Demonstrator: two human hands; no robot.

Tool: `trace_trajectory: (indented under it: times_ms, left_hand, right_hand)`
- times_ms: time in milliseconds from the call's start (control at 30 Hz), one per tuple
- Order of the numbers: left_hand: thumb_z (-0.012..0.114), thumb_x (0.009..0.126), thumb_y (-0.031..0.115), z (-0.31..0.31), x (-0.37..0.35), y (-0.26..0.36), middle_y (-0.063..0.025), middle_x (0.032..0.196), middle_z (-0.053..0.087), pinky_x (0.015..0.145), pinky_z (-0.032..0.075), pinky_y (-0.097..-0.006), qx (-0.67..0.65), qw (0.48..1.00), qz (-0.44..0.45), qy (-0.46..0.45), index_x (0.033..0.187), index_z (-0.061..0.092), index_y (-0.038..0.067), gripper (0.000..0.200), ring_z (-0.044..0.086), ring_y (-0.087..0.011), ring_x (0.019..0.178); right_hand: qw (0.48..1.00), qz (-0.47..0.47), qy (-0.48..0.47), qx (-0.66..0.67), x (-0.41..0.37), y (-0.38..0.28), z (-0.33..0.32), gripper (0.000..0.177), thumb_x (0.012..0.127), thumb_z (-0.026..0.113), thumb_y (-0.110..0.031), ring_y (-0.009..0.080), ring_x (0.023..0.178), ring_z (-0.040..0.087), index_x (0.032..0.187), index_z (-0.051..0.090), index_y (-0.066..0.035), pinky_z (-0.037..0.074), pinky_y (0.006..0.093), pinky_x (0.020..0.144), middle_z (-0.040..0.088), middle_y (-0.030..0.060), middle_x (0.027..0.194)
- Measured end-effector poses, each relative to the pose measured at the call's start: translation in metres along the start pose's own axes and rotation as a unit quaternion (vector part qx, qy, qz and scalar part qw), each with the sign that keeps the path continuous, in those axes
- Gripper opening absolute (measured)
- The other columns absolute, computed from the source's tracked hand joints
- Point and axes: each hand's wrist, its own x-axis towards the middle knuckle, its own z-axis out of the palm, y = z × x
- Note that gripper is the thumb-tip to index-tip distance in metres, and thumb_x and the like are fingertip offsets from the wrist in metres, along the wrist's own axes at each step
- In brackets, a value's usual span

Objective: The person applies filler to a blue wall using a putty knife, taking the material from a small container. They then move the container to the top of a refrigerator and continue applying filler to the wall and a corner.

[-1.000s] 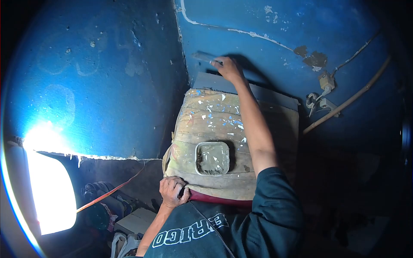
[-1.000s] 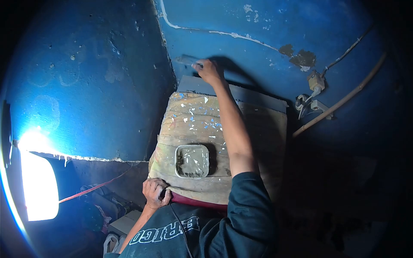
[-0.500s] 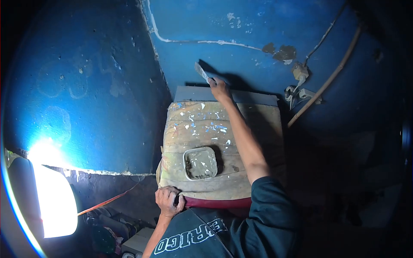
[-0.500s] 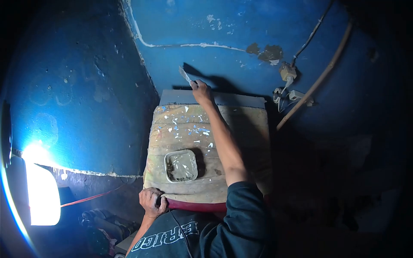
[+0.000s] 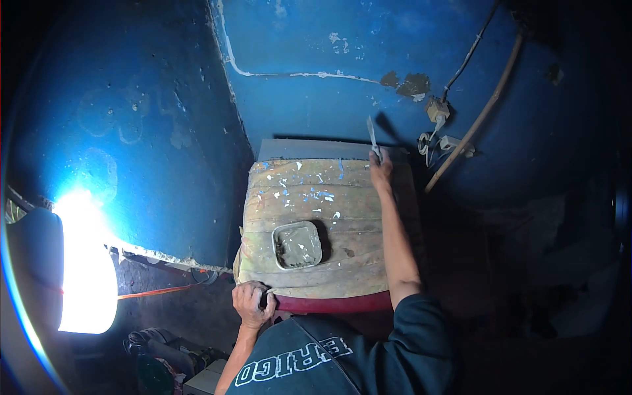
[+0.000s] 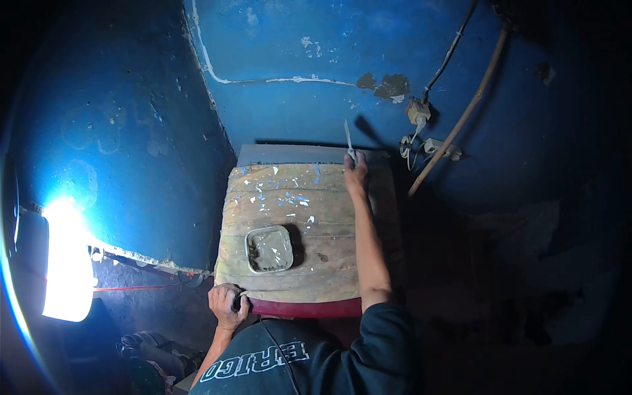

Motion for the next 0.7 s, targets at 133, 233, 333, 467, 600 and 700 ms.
trace_trajectory:
  times_ms: [133,233,333,467,600,700]
  left_hand:
    - [0.073,0.071,0.016,-0.003,0.003,0.002,-0.0085,0.086,0.064,0.080,0.043,-0.0410,-0.006,1.000,-0.008,0.008,0.081,0.062,0.006,0.018,0.061,-0.0290,0.084]
    - [0.074,0.072,0.016,-0.005,-0.002,0.001,-0.0090,0.086,0.064,0.081,0.043,-0.0415,-0.021,1.000,-0.013,0.000,0.082,0.062,0.005,0.019,0.060,-0.0295,0.085]
    - [0.074,0.074,0.013,-0.003,0.002,0.003,-0.0094,0.087,0.065,0.082,0.043,-0.0419,-0.024,0.999,-0.021,-0.007,0.083,0.062,0.005,0.017,0.060,-0.0299,0.086]
    - [0.074,0.079,0.009,-0.003,0.008,0.007,-0.0099,0.090,0.065,0.082,0.042,-0.0417,-0.017,0.999,-0.031,-0.009,0.087,0.062,0.005,0.015,0.060,-0.0301,0.087]
    - [0.074,0.080,0.007,-0.005,0.009,0.005,-0.0105,0.095,0.066,0.084,0.042,-0.0419,-0.008,0.999,-0.037,-0.033,0.092,0.064,0.004,0.016,0.060,-0.0306,0.093]
    - [0.075,0.078,0.005,-0.005,0.009,0.003,-0.0110,0.096,0.066,0.087,0.042,-0.0420,-0.019,0.999,-0.031,-0.037,0.093,0.065,0.004,0.018,0.061,-0.0314,0.096]
  right_hand:
    - [0.999,-0.010,0.005,-0.031,-0.042,0.012,-0.055,0.036,0.091,0.074,-0.025,0.0336,0.085,0.064,0.117,0.061,-0.003,0.050,0.0413,0.078,0.067,0.0172,0.095]
    - [1.000,-0.020,0.019,-0.004,-0.092,0.011,-0.097,0.040,0.091,0.074,-0.026,0.0335,0.079,0.059,0.118,0.059,-0.001,0.049,0.0429,0.075,0.063,0.0176,0.090]
    - [0.997,-0.001,0.049,-0.057,-0.133,0.009,-0.131,0.040,0.092,0.073,-0.029,0.0278,0.079,0.056,0.115,0.059,0.001,0.048,0.0402,0.075,0.063,0.0165,0.090]
    - [0.996,0.064,0.026,-0.064,-0.160,0.006,-0.163,0.040,0.093,0.071,-0.030,0.0330,0.081,0.058,0.116,0.058,0.001,0.047,0.0419,0.076,0.063,0.0199,0.091]
    - [0.993,0.062,-0.020,-0.098,-0.175,0.001,-0.174,0.051,0.094,0.070,-0.035,0.0439,0.094,0.062,0.128,0.054,-0.001,0.049,0.0479,0.083,0.065,0.0253,0.103]
    - [0.987,0.061,-0.026,-0.148,-0.182,-0.008,-0.177,0.053,0.096,0.066,-0.037,0.0480,0.104,0.061,0.132,0.052,-0.001,0.048,0.0507,0.086,0.065,0.0279,0.112]
